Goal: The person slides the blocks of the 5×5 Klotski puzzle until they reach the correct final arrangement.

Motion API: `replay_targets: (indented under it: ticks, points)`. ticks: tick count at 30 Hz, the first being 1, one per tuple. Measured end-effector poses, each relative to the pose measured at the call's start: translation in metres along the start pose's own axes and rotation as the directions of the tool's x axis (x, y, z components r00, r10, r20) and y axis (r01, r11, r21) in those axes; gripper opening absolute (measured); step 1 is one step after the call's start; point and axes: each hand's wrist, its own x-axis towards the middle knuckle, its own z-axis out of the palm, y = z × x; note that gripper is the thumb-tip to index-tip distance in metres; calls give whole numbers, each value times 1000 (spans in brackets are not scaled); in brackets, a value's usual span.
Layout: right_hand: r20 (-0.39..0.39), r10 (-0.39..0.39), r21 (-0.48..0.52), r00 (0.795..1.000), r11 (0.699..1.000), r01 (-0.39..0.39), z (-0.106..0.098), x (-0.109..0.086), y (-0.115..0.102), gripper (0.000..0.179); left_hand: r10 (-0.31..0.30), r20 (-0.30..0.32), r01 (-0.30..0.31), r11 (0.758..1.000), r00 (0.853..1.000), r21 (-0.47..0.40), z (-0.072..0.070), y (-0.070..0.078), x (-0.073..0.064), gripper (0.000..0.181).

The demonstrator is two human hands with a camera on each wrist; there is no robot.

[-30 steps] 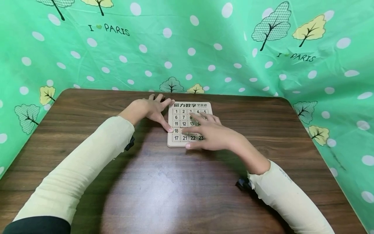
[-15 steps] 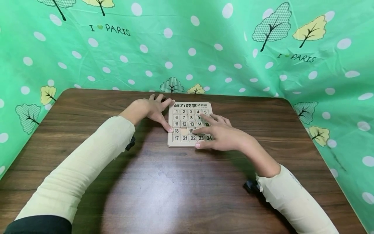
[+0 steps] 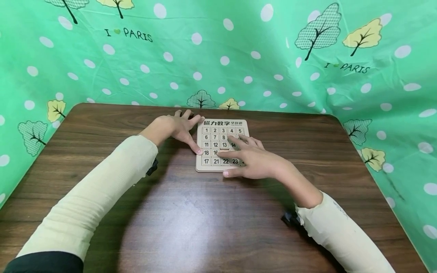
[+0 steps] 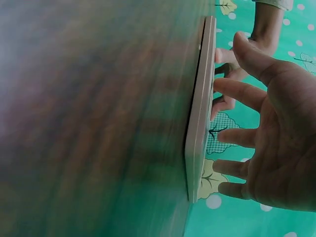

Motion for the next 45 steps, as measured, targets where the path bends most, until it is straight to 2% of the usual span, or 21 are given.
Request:
replay_targets:
  ticks: [5, 9, 23, 28, 32, 38, 45]
  points:
    - [-42, -19, 11, 999, 1000, 20, 0, -13, 4, 57, 0, 7, 0, 1000, 1000, -5, -1, 0, 2, 147]
    - [-39, -18, 7, 999, 1000, 18, 1, -16, 6, 51, -10, 25, 10, 1000, 1000, -10, -1, -1, 2, 147]
    - [-38, 46, -14, 998, 999, -46, -4, 0, 15, 59, -11, 29, 11, 1000, 1000, -15, -2, 0, 2, 147]
    - [-48, -7, -6, 999, 1000, 7, 1, -1, 10, 57, -4, 29, 5, 1000, 1000, -23, -2, 2, 1, 146]
    - [-27, -57, -3, 998, 998, 56, 6, -2, 2, 59, -7, 28, 8, 1000, 1000, -23, -3, 3, 1, 146]
    - [2, -44, 5, 999, 999, 44, 8, -2, -5, 58, -17, 31, 17, 1000, 999, -9, -3, 1, 3, 147]
    - [5, -29, 20, 1000, 999, 29, 2, -7, 2, 51, -18, 37, 18, 1000, 999, -22, -2, -1, 3, 148]
